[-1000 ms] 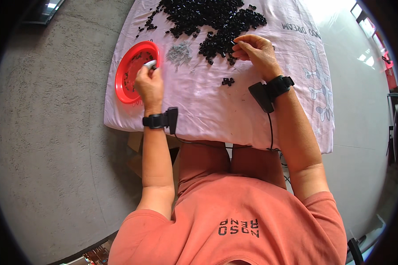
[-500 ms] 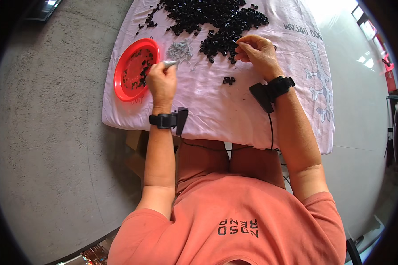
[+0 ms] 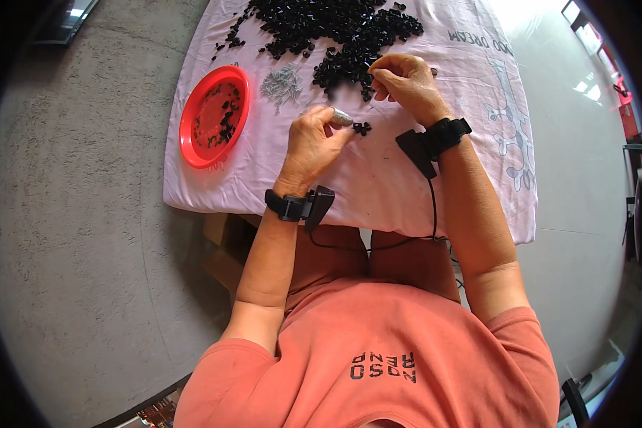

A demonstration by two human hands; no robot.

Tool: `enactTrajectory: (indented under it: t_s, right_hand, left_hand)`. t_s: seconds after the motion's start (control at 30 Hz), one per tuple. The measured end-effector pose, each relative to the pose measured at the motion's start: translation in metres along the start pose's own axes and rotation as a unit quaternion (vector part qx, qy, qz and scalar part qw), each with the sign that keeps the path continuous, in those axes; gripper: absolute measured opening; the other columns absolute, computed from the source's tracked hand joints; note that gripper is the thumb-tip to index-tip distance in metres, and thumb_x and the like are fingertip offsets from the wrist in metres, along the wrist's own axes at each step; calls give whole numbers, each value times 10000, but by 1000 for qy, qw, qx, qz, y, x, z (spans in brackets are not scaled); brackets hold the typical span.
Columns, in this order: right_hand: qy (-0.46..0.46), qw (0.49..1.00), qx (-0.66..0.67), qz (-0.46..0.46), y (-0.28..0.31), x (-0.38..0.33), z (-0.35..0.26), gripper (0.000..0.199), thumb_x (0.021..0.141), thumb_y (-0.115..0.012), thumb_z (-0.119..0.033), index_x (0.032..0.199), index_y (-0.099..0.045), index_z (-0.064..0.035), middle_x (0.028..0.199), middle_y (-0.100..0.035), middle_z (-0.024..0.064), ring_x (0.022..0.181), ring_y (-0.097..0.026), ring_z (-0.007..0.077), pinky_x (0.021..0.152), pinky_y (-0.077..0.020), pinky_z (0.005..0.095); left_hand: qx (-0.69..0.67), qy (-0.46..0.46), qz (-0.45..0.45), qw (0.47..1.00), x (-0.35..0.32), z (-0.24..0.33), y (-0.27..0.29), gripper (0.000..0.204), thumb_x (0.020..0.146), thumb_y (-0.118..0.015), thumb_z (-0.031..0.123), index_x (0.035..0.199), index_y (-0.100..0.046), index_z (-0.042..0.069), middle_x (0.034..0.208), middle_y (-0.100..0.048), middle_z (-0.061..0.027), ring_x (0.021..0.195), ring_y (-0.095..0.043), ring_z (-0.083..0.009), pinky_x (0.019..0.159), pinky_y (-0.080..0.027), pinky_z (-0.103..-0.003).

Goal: Assembling small black plastic components with internal metal parts at a workstation.

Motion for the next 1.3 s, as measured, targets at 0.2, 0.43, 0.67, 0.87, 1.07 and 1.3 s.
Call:
enactTrajectory:
  t_s: [0.2,0.43,0.67,0.87,1.07,1.3]
  right_hand:
    - [-14,998,18,-54,-5,-5,-6,199,959,-622,-199,1044,-685,-30,843,-707,47,679,-674,93,600,-523,219]
    - [-29,993,44,-110,-11,-6,-6,210,968,-629,-220,1061,-681,-39,859,-710,52,724,-698,114,651,-558,234]
    - [-11,995,81,-52,0,1,0,206,968,-639,-208,1075,-681,-37,875,-713,64,751,-710,138,685,-571,248]
    - [-14,994,88,-56,-3,0,-2,201,968,-639,-199,1080,-683,-38,896,-716,70,759,-712,141,699,-575,250]
    - [-2,987,112,-111,-16,-4,-5,216,967,-648,-217,1072,-682,-32,908,-716,62,767,-707,129,721,-580,247]
    - [-43,978,107,-172,-38,-14,-12,187,962,-671,-204,1035,-684,-33,900,-716,49,758,-700,109,701,-577,236]
  left_hand:
    - [41,-1,32,999,0,-5,-9,146,773,-774,107,877,-723,17,820,-675,-91,720,-673,-174,671,-527,-306]
    - [19,30,93,995,-3,-6,3,104,797,-756,88,863,-724,14,793,-695,-86,670,-676,-163,625,-523,-298]
    - [-100,19,-5,995,-13,30,-24,114,819,-718,62,904,-726,-13,778,-722,-69,696,-653,-83,627,-509,-258]
    - [-107,39,40,993,2,17,-15,85,831,-719,66,884,-724,0,748,-717,-59,663,-648,-86,604,-501,-258]
    - [-117,59,138,982,6,7,13,92,834,-739,73,871,-710,-6,733,-722,-73,640,-672,-123,589,-509,-283]
    - [-36,-29,207,977,7,16,14,114,854,-736,54,957,-711,14,822,-717,-60,671,-647,-104,612,-510,-260]
Point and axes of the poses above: each hand's wrist, its own x-axis towards the middle knuckle, its own y-axis out of the back of the hand, z = x × y, the point moved 6 cm from there along x, towards the middle knuckle
